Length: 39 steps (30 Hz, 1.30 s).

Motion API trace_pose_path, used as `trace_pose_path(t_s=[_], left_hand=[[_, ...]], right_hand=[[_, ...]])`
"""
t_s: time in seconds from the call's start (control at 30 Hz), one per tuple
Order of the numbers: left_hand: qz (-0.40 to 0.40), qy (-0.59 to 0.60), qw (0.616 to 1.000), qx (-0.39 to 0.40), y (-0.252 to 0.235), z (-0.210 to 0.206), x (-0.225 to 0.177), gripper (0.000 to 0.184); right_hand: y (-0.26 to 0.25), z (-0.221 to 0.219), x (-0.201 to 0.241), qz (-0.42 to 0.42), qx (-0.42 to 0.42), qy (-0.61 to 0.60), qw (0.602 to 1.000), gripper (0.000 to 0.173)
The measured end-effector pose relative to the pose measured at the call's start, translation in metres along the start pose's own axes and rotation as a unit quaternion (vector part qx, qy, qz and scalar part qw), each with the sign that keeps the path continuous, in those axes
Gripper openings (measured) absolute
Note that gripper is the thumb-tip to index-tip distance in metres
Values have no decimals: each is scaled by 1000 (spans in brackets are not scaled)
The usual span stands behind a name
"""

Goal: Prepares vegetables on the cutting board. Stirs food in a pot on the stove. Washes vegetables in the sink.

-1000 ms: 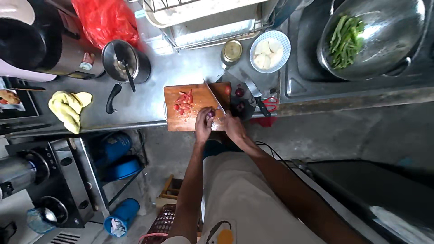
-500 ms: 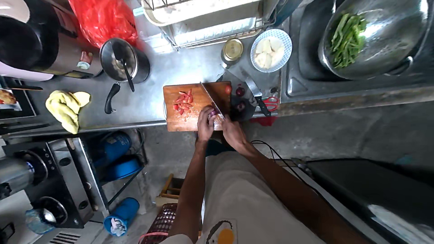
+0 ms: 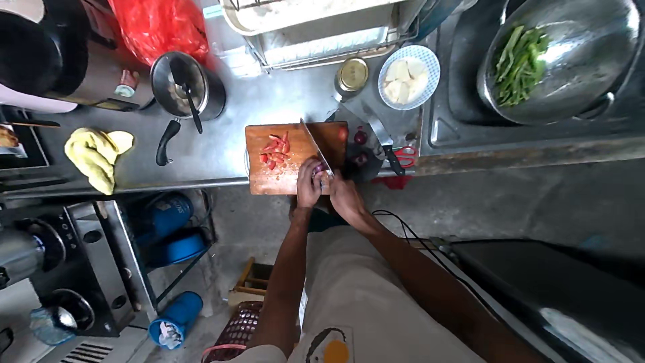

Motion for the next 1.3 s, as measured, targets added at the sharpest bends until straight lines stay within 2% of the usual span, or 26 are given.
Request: trace_pose_path(t_s=[0.33,0.47,0.67,0.87,1.07,1.17,1.2,1.3], left_hand=[[4,22,1000,-9,-12,0,0,31],[14,24,1000,-6,-12,1,-2,30],[9,16,1000,1,-12,2,-2,29],[16,-19,999,44,0,8,-11,34],[11,-14,1000,22,10,17,7,32],[-5,-27,1000,11,14,20,10,20],[5,-31,999,12,13,20,7,22],[30,-28,999,35,4,20,-8,51]], right_hand=[[-10,-2,3,27,-15,-12,999,29],[-5,2,-1,-2,12,-7,1000,32],[-23,-19,-1,8,-27,-44,999,29],[-19,-19,-11,-12,-19,-51,998,35],[-23,-20,-11,4,-23,-40,999,33],[-24,-21,-12,16,-31,-35,999,31],[-24,-21,-12,19,-34,-35,999,30],[-25,-20,-12,25,-33,-41,998,30]])
Point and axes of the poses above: each hand's wrist, its own y-axis away from the middle knuckle, its own z-axis out of the back of the hand, x = y × z, the point moved 1 cm from there along -y, towards the middle knuckle, and after that the axes turned 10 degrees about -x, right-handed, at the moved point
